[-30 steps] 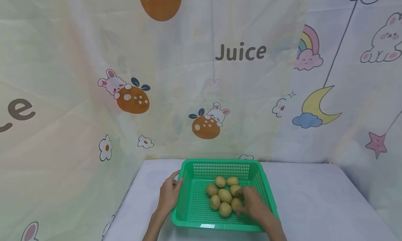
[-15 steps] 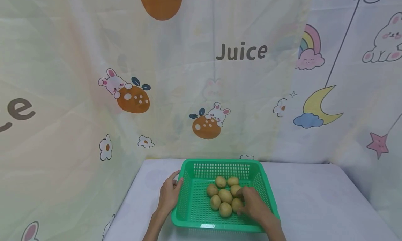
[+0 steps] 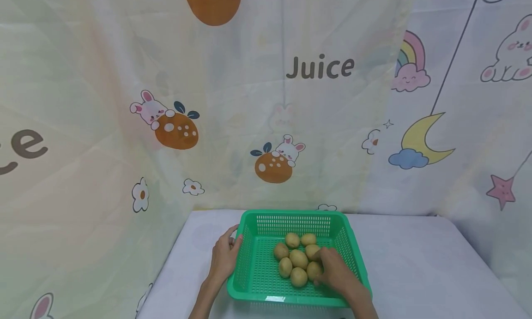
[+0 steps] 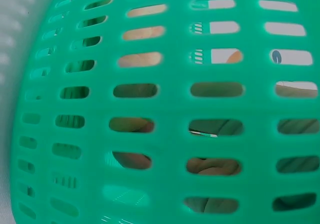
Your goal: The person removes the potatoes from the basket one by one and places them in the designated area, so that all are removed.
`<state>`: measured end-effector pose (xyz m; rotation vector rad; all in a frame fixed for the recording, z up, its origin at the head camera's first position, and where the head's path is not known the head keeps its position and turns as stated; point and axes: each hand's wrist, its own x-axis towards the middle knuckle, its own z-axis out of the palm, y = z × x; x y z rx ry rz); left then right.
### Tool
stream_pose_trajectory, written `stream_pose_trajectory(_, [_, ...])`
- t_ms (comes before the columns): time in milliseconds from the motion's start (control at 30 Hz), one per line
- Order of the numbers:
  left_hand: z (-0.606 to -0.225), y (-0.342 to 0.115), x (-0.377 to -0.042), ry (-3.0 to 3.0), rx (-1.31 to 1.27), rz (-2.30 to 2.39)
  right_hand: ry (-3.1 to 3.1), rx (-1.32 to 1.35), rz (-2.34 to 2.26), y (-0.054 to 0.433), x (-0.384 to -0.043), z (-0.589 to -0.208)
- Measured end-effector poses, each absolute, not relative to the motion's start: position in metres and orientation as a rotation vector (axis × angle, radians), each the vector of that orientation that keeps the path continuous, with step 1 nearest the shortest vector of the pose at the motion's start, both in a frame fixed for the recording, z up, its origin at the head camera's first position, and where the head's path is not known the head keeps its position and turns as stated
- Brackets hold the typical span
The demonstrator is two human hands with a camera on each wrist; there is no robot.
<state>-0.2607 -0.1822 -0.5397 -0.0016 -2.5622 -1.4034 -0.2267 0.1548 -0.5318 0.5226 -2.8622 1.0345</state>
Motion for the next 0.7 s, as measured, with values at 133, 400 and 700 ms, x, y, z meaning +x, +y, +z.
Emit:
stream_pose_trajectory(133, [-0.5395,-0.182,-0.2606,-2.561,-0.007,-1.398,-2.879,0.51,1.052,0.1541,-0.227,-0.5315])
stream_pose_trajectory(400, [-0.5405,-0.182,-0.2622,-2.571,0.015,-1.391,-2.872,0.539,1.066,0.1546,-0.2298,-0.5326])
stream_pose_trajectory(700, [-0.5418,-0.1814,-0.2618,-2.562,0.008,-1.375,-2.87,0.661,1.153,0.1536,-0.2314,-0.5304])
